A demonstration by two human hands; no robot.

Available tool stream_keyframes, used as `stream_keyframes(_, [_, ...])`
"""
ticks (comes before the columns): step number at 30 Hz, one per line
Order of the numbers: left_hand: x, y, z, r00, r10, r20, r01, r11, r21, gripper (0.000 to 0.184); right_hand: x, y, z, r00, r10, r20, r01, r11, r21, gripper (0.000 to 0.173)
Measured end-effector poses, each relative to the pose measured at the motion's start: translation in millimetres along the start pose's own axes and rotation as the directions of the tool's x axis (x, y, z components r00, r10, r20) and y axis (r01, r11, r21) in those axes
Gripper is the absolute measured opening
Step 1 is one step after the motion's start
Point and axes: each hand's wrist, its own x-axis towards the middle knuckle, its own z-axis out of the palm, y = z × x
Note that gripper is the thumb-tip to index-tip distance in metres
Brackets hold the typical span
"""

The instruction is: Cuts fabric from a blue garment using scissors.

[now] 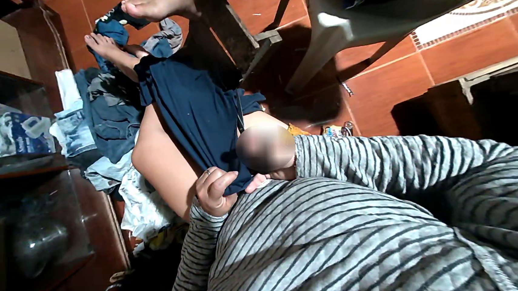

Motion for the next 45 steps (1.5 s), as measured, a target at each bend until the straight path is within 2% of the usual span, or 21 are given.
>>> stream_keyframes(4, [0.5, 0.7, -1.4, 1.0, 0.006, 0.01, -0.006, 1.0, -0.016, 0.008, 2.8, 1.1, -0.5, 1.0, 0.005, 0.01, -0.005, 1.0, 0.023, 0.056])
stream_keyframes(14, [-1.9, 1.6, -6.2, 0.999, -0.02, -0.048, 0.02, 1.0, 0.001, 0.007, 2.5, 2.5, 2.2, 0.998, 0.011, -0.061, 0.002, 0.978, 0.209, 0.043])
stream_keyframes(16, [-2.1, -0.3, -8.7, 0.994, -0.044, -0.103, 0.046, 0.999, 0.02, 0.008, 1.6, 2.4, 1.1, 0.999, 0.008, -0.043, 0.002, 0.975, 0.222, 0.046])
stream_keyframes(20, [-3.9, 0.0, -13.2, 0.983, -0.065, -0.169, 0.071, 0.997, 0.028, 0.008, 3.0, 5.2, -7.6, 0.998, -0.046, 0.047, 0.029, 0.949, 0.313, 0.068])
stream_keyframes(25, [-6.5, 1.4, -13.7, 0.992, -0.042, -0.115, 0.044, 0.999, 0.019, 0.007, 8.1, 8.3, -10.9, 0.995, -0.055, 0.081, 0.03, 0.958, 0.284, 0.069])
stream_keyframes(28, [-5.6, 1.8, -13.8, 0.994, -0.027, -0.105, 0.029, 1.0, 0.01, 0.006, 8.6, 2.1, -4.3, 1.0, -0.007, 0.018, 0.002, 0.965, 0.262, 0.064])
stream_keyframes(36, [-5.8, 2.8, -14.3, 0.995, -0.012, -0.098, 0.014, 1.0, 0.018, 0.006, 11.8, -0.8, 0.9, 0.999, 0.012, -0.046, 0.0, 0.967, 0.256, 0.056])
stream_keyframes(40, [-4.4, 3.8, -14.8, 0.99, -0.035, -0.138, 0.038, 0.999, 0.023, 0.004, 12.9, -2.0, 2.8, 0.997, 0.012, -0.072, 0.01, 0.955, 0.295, 0.054])
stream_keyframes(42, [-2.0, 4.2, -19.6, 0.975, -0.075, -0.21, 0.087, 0.995, 0.05, 0.007, 11.4, -3.2, 4.6, 0.996, 0.029, -0.088, -0.002, 0.956, 0.295, 0.055])
stream_keyframes(45, [3.5, 2.6, -40.7, 0.952, -0.097, -0.289, 0.146, 0.978, 0.15, 0.016, 2.6, -3.4, 0.8, 0.999, 0.034, -0.03, -0.027, 0.975, 0.221, 0.054])
